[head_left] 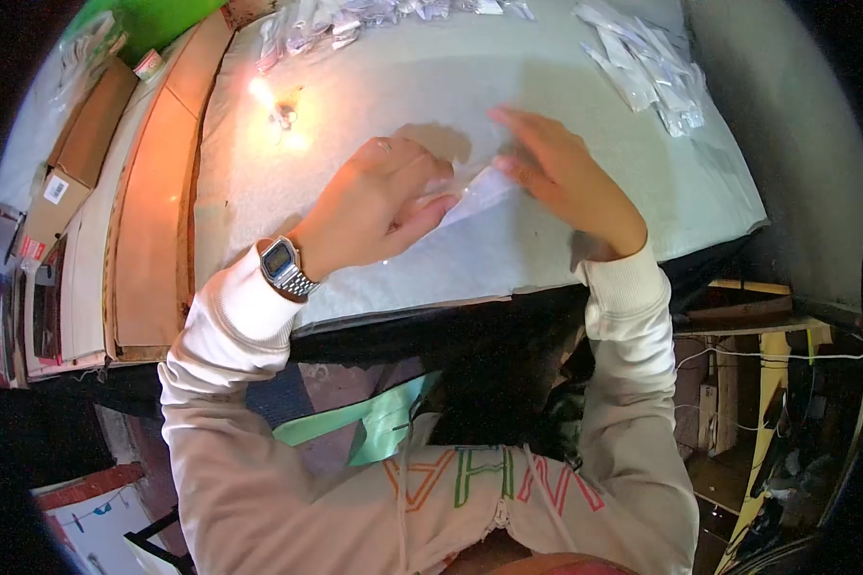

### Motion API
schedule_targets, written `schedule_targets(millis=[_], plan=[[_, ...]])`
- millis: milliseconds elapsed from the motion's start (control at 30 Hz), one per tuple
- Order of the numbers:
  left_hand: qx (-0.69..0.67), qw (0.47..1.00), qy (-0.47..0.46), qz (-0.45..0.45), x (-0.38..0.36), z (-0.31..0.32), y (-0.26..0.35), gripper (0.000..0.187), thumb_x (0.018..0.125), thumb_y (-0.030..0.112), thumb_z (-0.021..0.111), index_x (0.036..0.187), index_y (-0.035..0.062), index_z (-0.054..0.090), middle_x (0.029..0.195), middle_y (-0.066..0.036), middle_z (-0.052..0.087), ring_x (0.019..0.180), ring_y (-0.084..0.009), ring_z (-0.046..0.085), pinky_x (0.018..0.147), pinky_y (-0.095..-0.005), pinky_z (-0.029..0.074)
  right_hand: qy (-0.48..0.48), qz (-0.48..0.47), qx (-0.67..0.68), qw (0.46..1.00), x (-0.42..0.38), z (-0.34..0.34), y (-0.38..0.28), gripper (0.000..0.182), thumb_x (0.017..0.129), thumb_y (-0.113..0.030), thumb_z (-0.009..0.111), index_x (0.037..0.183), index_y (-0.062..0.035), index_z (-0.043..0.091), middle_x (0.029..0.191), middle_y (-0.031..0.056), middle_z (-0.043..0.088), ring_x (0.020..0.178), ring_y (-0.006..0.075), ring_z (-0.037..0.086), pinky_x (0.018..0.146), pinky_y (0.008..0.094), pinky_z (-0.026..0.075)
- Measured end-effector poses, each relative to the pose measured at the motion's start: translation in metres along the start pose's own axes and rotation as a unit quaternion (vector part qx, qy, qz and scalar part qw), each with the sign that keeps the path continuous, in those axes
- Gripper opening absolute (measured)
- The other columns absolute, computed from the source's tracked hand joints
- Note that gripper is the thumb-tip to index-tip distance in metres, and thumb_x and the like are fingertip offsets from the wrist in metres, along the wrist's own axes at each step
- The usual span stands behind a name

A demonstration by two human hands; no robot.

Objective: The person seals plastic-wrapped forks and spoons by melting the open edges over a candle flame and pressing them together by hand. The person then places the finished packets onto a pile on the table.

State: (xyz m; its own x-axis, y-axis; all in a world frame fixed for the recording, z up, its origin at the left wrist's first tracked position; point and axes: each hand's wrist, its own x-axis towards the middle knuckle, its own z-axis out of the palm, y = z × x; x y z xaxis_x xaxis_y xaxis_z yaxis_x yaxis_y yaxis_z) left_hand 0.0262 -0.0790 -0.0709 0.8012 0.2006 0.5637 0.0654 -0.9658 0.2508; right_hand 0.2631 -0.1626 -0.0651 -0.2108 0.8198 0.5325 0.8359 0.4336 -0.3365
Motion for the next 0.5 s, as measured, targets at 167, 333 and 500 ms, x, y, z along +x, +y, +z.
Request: schedule_targets(millis=[167, 333, 500], plan=[[-0.022, 0.998, 0.002, -0.054, 0.003, 0.004, 0.002, 0.021, 0.081, 0.016, 0.065, 0.096, 0.0014, 0.062, 0.092, -0.012, 0.059, 0.092, -0.0304, 0.053, 0.08, -0.0392, 0.044, -0.061, 0.038, 0.039, 0.997, -0.016, 0.006, -0.017, 0.02, 0.083, -0.014, 0.061, 0.102, -0.0087, 0.061, 0.096, 0.0092, 0.056, 0.094, 0.029, 0.054, 0.081, 0.0401, 0.042], [-0.121, 0.983, -0.099, -0.093, 0.002, -0.001, 0.005, 0.015, 0.085, 0.012, 0.061, 0.095, 0.0007, 0.061, 0.091, -0.012, 0.057, 0.089, -0.0284, 0.051, 0.079, -0.0371, 0.042, 0.014, 0.078, 0.047, 0.996, -0.03, 0.01, -0.037, 0.017, 0.081, -0.01, 0.062, 0.098, -0.0099, 0.061, 0.095, 0.0084, 0.055, 0.092, 0.0294, 0.053, 0.08, 0.0393, 0.04], [-0.133, 0.986, -0.087, -0.049, 0.0, 0.007, 0.005, 0.01, 0.086, 0.008, 0.061, 0.093, 0.0006, 0.061, 0.084, -0.01, 0.057, 0.083, -0.0231, 0.053, 0.071, -0.0321, 0.044, 0.071, 0.055, 0.025, 0.996, -0.035, 0.01, -0.044, 0.018, 0.08, -0.014, 0.064, 0.097, -0.0097, 0.061, 0.099, 0.0072, 0.056, 0.094, 0.0282, 0.052, 0.083, 0.0391, 0.038]])
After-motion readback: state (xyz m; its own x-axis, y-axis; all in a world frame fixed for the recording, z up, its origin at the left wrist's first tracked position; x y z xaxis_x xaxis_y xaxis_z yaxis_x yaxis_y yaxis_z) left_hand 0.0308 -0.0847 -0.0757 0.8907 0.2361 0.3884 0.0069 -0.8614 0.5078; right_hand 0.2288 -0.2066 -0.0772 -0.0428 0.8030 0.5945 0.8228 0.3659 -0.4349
